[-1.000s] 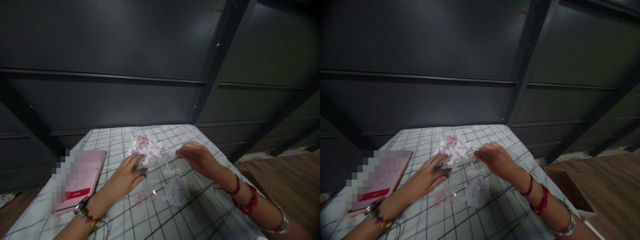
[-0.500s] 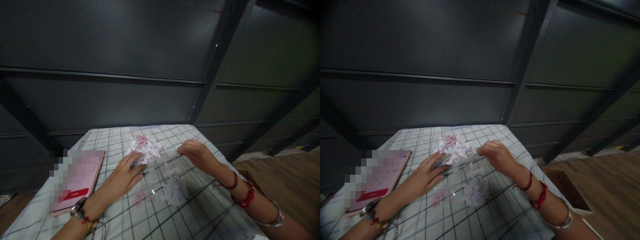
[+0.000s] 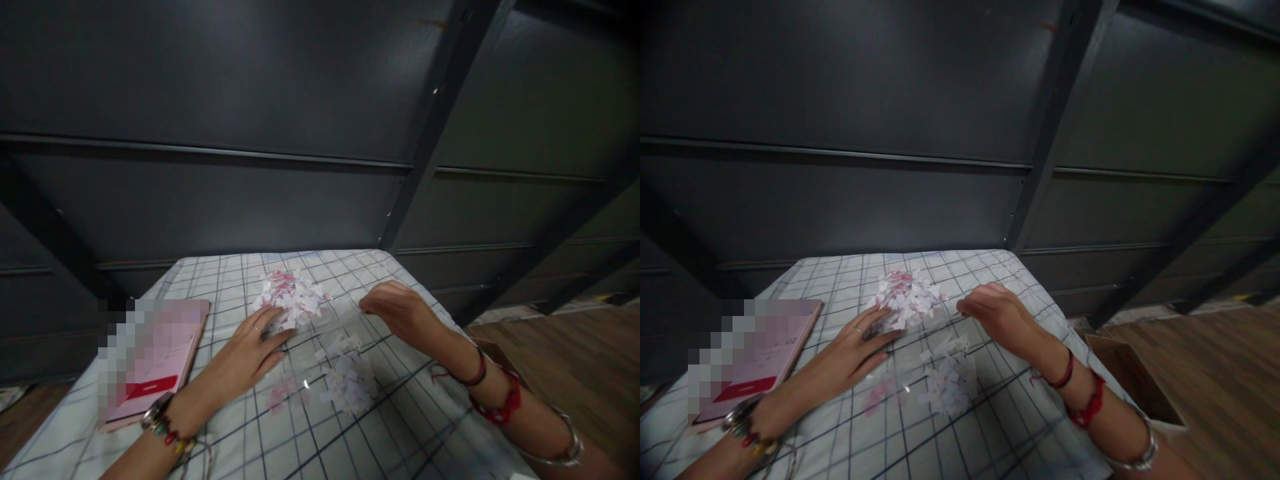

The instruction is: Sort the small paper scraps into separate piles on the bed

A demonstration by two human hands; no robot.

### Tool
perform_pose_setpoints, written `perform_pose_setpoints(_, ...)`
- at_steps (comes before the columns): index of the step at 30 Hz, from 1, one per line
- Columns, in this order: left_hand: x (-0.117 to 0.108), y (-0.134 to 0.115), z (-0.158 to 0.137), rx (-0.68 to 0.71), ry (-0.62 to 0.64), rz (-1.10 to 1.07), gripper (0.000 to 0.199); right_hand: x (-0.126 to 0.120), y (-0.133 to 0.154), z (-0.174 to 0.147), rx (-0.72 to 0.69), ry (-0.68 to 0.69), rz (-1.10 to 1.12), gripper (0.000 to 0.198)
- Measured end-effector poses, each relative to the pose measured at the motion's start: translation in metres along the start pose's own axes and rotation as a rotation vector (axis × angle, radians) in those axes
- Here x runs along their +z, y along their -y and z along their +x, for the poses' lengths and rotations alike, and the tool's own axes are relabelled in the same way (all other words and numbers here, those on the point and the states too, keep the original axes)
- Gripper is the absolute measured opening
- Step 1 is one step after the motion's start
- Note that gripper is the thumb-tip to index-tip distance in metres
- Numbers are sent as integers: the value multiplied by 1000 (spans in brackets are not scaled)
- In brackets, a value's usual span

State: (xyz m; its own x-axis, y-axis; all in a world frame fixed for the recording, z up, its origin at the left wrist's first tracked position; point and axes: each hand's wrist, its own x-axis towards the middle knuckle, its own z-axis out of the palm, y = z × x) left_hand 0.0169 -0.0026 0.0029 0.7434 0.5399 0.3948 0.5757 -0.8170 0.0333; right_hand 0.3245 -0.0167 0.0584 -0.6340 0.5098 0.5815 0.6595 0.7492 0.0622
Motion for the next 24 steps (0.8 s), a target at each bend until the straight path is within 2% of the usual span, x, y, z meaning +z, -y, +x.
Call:
perform_pose_setpoints(6,7,7,-3,-107,-12,54,35,-4,-7,-12,-12,88,68,22)
perform_pose_setpoints(12,20,11,-5,-218,-74,78,47,-8,-4,-18,8,-6,83,20)
perform_pose_setpoints(17,28,14,-8,-303,-84,67,52,0,4,-11,-5,4,74,22)
perform_pose_setpoints(21,32,17,-11,-336,-65,59,55,-13,4,-21,-26,73,136,23)
perform_pose_setpoints(24,33,16,-12,-353,-61,44,55,-21,4,-26,-27,18,146,19)
